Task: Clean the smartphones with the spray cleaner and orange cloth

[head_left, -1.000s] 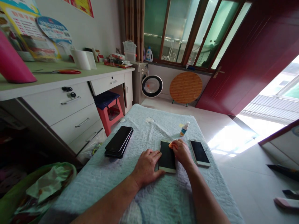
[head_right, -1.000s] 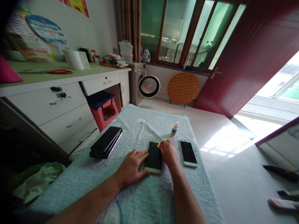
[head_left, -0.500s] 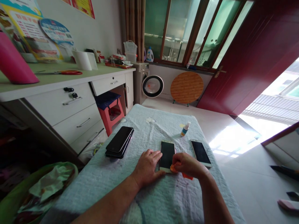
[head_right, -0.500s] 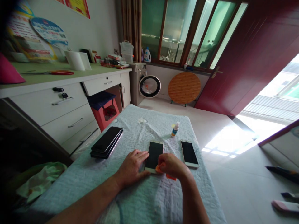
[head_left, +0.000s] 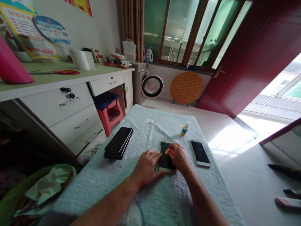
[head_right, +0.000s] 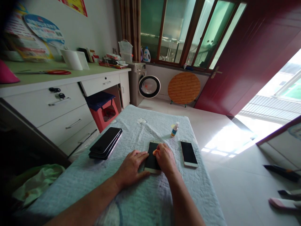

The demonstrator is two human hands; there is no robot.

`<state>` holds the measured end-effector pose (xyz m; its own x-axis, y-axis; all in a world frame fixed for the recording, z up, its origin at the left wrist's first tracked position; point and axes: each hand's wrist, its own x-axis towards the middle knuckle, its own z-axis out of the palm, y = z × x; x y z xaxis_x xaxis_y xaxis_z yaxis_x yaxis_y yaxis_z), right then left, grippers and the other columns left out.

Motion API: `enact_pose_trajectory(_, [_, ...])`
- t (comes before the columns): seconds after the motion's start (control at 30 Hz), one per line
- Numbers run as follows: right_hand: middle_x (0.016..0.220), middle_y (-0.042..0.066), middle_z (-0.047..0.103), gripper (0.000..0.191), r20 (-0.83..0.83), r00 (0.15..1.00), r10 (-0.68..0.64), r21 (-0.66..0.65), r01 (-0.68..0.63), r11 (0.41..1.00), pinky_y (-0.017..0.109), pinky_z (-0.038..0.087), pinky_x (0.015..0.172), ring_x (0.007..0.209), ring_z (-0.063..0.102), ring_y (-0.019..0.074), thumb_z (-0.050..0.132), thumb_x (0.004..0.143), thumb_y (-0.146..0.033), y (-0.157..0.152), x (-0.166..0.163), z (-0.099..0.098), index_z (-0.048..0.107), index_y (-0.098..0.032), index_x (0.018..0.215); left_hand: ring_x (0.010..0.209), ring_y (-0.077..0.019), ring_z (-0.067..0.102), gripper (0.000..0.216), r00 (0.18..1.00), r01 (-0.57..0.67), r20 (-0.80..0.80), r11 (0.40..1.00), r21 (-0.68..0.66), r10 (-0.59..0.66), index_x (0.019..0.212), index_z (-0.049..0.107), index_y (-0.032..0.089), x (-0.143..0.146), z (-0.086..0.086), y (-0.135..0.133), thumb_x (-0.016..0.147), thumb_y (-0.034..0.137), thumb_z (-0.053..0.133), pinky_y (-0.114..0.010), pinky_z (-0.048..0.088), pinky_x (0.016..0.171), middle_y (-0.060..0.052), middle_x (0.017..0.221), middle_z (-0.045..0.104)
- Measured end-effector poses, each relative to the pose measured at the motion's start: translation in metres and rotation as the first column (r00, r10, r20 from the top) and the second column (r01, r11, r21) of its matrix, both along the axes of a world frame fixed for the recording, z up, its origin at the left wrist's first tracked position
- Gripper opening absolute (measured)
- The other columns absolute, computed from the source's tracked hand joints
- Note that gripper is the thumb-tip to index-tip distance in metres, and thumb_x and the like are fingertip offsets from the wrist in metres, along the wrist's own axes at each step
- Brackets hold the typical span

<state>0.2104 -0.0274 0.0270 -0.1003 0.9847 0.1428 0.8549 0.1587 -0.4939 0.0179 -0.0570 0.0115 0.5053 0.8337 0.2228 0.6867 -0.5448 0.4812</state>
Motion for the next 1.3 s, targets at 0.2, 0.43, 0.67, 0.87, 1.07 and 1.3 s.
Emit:
enact_pose_trajectory(0.2, [0.082, 0.002, 0.06, 0.012, 0.017, 0.997, 0.081, -0.061, -0.08, 0.995, 0.023, 0.037, 0.069, 0.075, 0.055, 0.0131, 0.055, 0.081, -0.014, -0.001, -0.004, 0.004, 0.066, -0.018, 0.08, 0.113, -0.0313, 0.052, 0.068, 1.0, 0.004, 0.017, 1.0, 0.01, -0.004, 0.128, 0.055, 0.021, 0.0, -0.002, 0.0, 0.076, 0.064, 0.065, -0.045, 0.04, 0.097, -0.009, 0.131, 0.06])
enact_pose_trajectory(0.43, [0.079, 0.0, 0.059, 0.017, -0.043, 0.958, 0.283, -0.226, -0.286, 0.931, 0.021, 0.037, 0.064, 0.069, 0.055, 0.0105, 0.056, 0.076, -0.012, -0.013, -0.007, 0.017, 0.07, -0.021, 0.074, 0.114, -0.0301, 0.052, 0.063, 1.0, -0.012, 0.011, 1.0, 0.006, 0.012, 0.125, 0.058, 0.022, 0.0, -0.004, 0.001, 0.075, 0.058, 0.07, -0.044, 0.042, 0.097, -0.007, 0.13, 0.061])
enact_pose_trajectory(0.67, [0.081, 0.001, 0.064, 0.02, -0.065, 0.93, 0.363, -0.32, -0.363, 0.875, 0.02, 0.038, 0.066, 0.074, 0.057, 0.0123, 0.056, 0.069, -0.009, -0.017, 0.001, 0.023, 0.071, -0.019, 0.078, 0.115, -0.0314, 0.052, 0.065, 1.0, -0.01, -0.009, 1.0, 0.016, 0.01, 0.128, 0.058, 0.019, -0.001, -0.006, 0.001, 0.078, 0.06, 0.065, -0.046, 0.042, 0.098, -0.01, 0.132, 0.06])
enact_pose_trajectory(0.87, [0.077, 0.001, 0.067, 0.018, -0.015, 0.959, 0.283, -0.357, -0.269, 0.894, 0.022, 0.036, 0.063, 0.071, 0.057, 0.0129, 0.057, 0.068, -0.009, -0.015, 0.012, 0.028, 0.07, -0.018, 0.077, 0.116, -0.0321, 0.051, 0.072, 1.0, -0.001, -0.009, 1.0, 0.003, 0.001, 0.13, 0.057, 0.017, -0.001, -0.004, 0.001, 0.077, 0.066, 0.063, -0.046, 0.041, 0.099, -0.01, 0.133, 0.059])
enact_pose_trajectory(1.07, [0.072, 0.0, 0.064, 0.005, 0.032, 0.977, 0.21, -0.316, -0.19, 0.93, 0.022, 0.032, 0.061, 0.068, 0.053, 0.0122, 0.062, 0.07, -0.016, -0.011, 0.014, 0.024, 0.066, -0.017, 0.073, 0.116, -0.0317, 0.05, 0.074, 1.0, 0.014, -0.001, 1.0, -0.006, -0.014, 0.13, 0.056, 0.016, -0.002, -0.005, 0.002, 0.077, 0.067, 0.062, -0.046, 0.04, 0.1, -0.011, 0.134, 0.058])
enact_pose_trajectory(1.3, [0.077, 0.001, 0.058, 0.007, 0.033, 0.991, 0.131, -0.117, -0.126, 0.985, 0.022, 0.032, 0.065, 0.071, 0.051, 0.0115, 0.056, 0.079, -0.016, -0.009, -0.003, 0.011, 0.062, -0.017, 0.076, 0.113, -0.0318, 0.05, 0.068, 1.0, 0.009, 0.024, 1.0, -0.02, -0.009, 0.127, 0.055, 0.021, -0.001, -0.002, 0.001, 0.076, 0.065, 0.064, -0.045, 0.04, 0.098, -0.008, 0.131, 0.06])
